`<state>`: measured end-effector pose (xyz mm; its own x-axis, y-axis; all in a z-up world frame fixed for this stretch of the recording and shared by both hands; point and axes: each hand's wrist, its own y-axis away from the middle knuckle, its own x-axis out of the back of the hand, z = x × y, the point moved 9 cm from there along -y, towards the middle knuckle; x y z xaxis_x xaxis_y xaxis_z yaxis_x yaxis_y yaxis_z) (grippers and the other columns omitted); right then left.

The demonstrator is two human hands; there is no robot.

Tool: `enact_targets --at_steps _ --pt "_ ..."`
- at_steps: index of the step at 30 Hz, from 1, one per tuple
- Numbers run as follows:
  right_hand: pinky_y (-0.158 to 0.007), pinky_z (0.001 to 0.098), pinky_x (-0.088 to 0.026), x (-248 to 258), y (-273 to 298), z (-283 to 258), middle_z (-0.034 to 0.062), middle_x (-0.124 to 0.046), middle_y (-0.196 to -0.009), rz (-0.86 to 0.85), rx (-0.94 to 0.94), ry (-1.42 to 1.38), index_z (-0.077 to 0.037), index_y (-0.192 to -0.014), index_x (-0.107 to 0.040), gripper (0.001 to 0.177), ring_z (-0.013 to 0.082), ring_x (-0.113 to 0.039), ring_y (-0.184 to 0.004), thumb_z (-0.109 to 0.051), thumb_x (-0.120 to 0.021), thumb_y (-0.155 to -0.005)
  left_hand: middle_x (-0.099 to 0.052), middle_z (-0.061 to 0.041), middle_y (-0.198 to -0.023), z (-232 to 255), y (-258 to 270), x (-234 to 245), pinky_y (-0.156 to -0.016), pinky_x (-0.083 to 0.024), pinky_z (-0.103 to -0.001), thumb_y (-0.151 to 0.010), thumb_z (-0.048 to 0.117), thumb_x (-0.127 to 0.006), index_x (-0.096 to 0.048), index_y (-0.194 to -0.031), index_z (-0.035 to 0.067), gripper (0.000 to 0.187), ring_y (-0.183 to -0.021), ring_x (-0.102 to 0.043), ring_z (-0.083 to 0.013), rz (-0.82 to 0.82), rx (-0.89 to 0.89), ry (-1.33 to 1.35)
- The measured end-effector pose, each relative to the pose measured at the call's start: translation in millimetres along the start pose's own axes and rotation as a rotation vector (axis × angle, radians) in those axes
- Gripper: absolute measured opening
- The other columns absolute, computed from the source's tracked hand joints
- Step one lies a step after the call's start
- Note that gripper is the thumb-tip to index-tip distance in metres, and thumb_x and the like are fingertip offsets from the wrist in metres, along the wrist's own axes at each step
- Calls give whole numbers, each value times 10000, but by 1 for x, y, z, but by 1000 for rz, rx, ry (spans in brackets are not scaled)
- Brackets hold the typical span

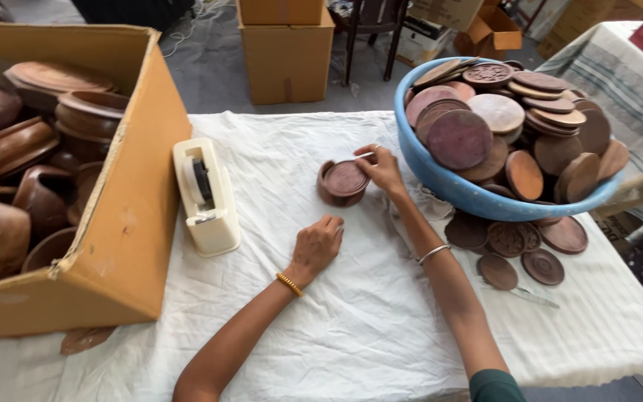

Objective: The person wipes a small wooden bowl with a white cloth, then selects a matching wooden lid from a blue basin and places it on the bowl. The person continues to wipe the lid and the bowl with the cloth.

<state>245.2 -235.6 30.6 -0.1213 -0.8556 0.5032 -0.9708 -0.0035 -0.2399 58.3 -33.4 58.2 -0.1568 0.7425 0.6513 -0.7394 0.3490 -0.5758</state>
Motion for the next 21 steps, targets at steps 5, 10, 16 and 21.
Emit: enact_targets --at_steps 5,10,16,21 --pt "-736 311 -621 -26 18 -46 77 -784 -974 -265 35 -35 -60 -1134 -729 259 159 -753 -871 -116 -767 -884 -610 -89 -1111 -4 -1 27 -846 -494 -434 -913 209 -722 -573 -1173 84 324 -1038 -620 -280 151 128 -30" --pt "-766 331 -629 -42 51 -120 81 -782 -987 -363 166 114 -81 -1107 -730 265 187 -775 -904 -93 -774 -845 -484 -96 -1268 16 4 41 -1035 -345 -500 -854 423 -824 -451 -1292 101 659 -1256 -442 -271 297 24 -112" --pt "-759 372 -594 13 82 -203 116 -799 -885 -198 294 262 -85 -1120 -737 231 219 -764 -829 -41 -725 -894 -354 -168 -1497 15 -7 42 -1053 -378 -520 -736 441 -874 -304 -1470 68 1001 -1378 -398 -332 178 97 15" --pt "-705 297 -635 127 105 -254 94 -771 -1069 229 386 263 -77 -1148 -724 211 174 -749 -893 -50 -679 -943 -326 -156 -1568 4 -5 29 -1049 -453 -490 -770 394 -868 -292 -1501 51 992 -1375 -442 -338 121 140 74"
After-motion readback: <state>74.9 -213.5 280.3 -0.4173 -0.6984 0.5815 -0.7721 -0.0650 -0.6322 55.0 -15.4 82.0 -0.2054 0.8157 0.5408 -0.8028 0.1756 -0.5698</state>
